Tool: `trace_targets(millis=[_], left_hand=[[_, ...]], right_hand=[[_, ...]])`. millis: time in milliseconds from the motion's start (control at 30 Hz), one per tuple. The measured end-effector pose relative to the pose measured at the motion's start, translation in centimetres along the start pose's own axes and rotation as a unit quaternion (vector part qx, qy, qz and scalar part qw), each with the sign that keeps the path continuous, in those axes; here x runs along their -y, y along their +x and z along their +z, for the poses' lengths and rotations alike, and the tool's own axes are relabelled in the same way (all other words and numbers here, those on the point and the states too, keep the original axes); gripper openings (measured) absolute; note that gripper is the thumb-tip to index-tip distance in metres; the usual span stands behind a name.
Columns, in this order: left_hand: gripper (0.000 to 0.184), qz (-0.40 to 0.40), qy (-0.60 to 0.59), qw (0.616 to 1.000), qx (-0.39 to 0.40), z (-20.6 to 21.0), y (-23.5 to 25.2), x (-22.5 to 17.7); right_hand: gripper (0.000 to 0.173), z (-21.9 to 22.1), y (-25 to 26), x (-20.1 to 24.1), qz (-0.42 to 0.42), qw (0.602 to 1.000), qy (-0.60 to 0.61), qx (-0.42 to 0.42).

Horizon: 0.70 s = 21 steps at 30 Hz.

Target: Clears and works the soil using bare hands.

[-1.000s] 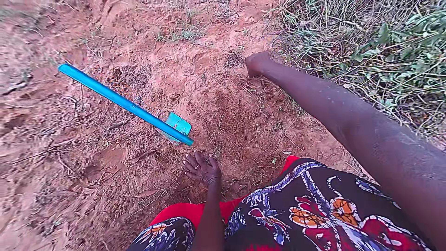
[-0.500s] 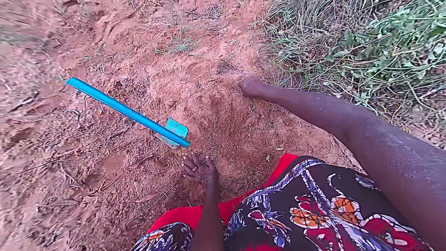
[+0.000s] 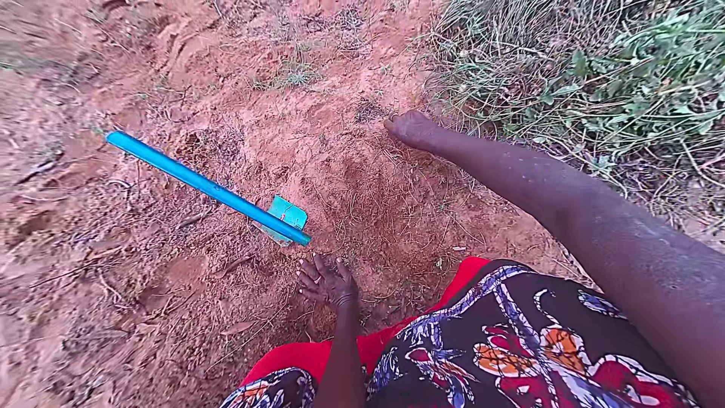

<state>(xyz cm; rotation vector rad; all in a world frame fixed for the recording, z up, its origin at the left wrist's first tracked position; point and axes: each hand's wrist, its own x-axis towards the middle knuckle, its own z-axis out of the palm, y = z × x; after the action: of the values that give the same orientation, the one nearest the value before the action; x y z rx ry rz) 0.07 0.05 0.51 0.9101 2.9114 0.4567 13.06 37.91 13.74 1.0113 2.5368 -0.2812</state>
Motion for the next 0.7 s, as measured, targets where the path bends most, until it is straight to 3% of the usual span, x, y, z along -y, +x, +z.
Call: trace_targets(millis=[200,367,500,600,700], left_hand=[[0.072,0.006,-0.012,1.0,-0.007,0.0,0.0,0.1],[0.072,0.005,0.0,1.0,-0.003,0.3,0.0,0.3],[0.073,0.007,-0.011,1.0,-0.008,0.4,0.0,0.3],[0.073,0.008,-0.006,1.0,-0.009,0.3,0.1,0.3],[0.072,0.007,-0.012,1.0,-0.015,0.4,0.0,0.3]], right_hand=[[0.029,0.3,2.2,0.6,0.101,0.995,-0.024,0.011],[0.026,-1.3,2.3,1.6,0.185,0.978,0.085,0.054],[0.023,-0.7,-0.7,1.7,0.164,0.978,0.116,0.062],[0.025,0.6,-4.3,2.3,0.102,0.982,0.133,0.082],[0.028,0.7,-6.0,2.8,0.09,0.989,0.1,0.051]])
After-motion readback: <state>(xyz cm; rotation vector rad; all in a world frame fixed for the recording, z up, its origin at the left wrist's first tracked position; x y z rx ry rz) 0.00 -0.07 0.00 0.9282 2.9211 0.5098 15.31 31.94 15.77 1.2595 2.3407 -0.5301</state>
